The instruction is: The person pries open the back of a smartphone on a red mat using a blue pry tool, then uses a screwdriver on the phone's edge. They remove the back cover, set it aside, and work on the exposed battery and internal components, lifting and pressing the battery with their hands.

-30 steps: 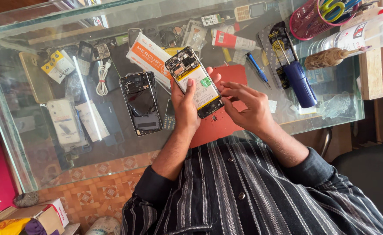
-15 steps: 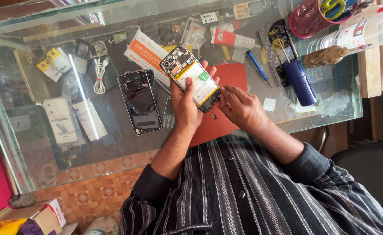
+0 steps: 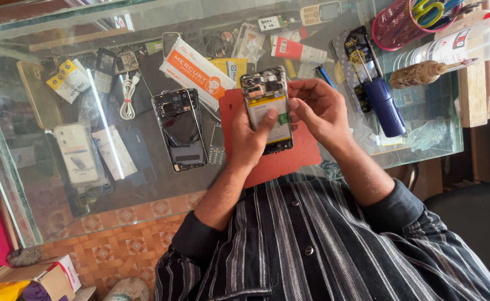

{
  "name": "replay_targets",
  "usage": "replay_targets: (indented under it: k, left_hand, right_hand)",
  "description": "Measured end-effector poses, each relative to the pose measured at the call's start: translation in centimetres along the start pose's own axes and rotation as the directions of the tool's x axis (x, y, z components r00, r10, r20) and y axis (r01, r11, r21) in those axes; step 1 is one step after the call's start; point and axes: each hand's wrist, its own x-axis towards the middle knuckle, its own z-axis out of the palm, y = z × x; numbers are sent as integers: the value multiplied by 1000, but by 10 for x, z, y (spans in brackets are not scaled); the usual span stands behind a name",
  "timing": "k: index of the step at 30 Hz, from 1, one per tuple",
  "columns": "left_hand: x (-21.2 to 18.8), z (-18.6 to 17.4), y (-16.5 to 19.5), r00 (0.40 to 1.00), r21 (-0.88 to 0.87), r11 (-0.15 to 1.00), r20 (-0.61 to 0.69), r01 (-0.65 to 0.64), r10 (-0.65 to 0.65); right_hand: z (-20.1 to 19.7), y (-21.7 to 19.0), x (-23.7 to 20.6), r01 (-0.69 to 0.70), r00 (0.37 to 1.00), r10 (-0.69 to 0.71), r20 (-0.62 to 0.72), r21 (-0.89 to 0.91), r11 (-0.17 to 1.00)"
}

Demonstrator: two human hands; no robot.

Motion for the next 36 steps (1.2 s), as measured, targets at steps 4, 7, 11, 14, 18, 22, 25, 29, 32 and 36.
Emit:
replay_targets:
  k: [4, 7, 11, 14, 18, 22, 25, 29, 32, 36]
  left_hand:
    - [1, -2, -11, 1000, 41, 999, 30, -7, 6]
    - [5, -4, -11, 997, 24, 999, -59, -48, 49]
    - [8, -3, 2, 992, -157, 983, -94, -99, 85]
    - [8, 1, 13, 991, -230, 966, -79, -120, 104]
    - [8, 6, 18, 991, -251, 961, -90, -114, 94]
    - [10, 6, 17, 990, -249, 962, -109, -116, 91]
    - [11, 5, 16, 990, -267, 959, -122, -94, 63]
    - [11, 4, 16, 991, -321, 945, -130, -69, 28]
    - [11, 2, 20, 994, -354, 933, -108, -67, 31]
    - [10, 1, 22, 995, -350, 933, -85, -83, 56]
  right_hand:
    - [2, -5, 6, -122, 992, 122, -21, 7, 993]
    - [6, -12, 2, 36, 999, -35, 15, -91, 995]
    - [10, -19, -16, 472, 859, -485, 165, -624, 623]
    - [11, -17, -24, 441, 880, -435, 191, -670, 597]
    - [8, -12, -24, 402, 906, -372, 202, -687, 605]
    - [10, -6, -25, 470, 863, -426, 270, -736, 487]
    - [14, 1, -26, 471, 849, -449, 280, -787, 399]
    - [13, 10, -25, 436, 860, -478, 181, -748, 501]
    - [7, 14, -24, 295, 946, -321, 50, -543, 786]
    - [4, 17, -24, 26, 1000, -24, 20, -100, 995]
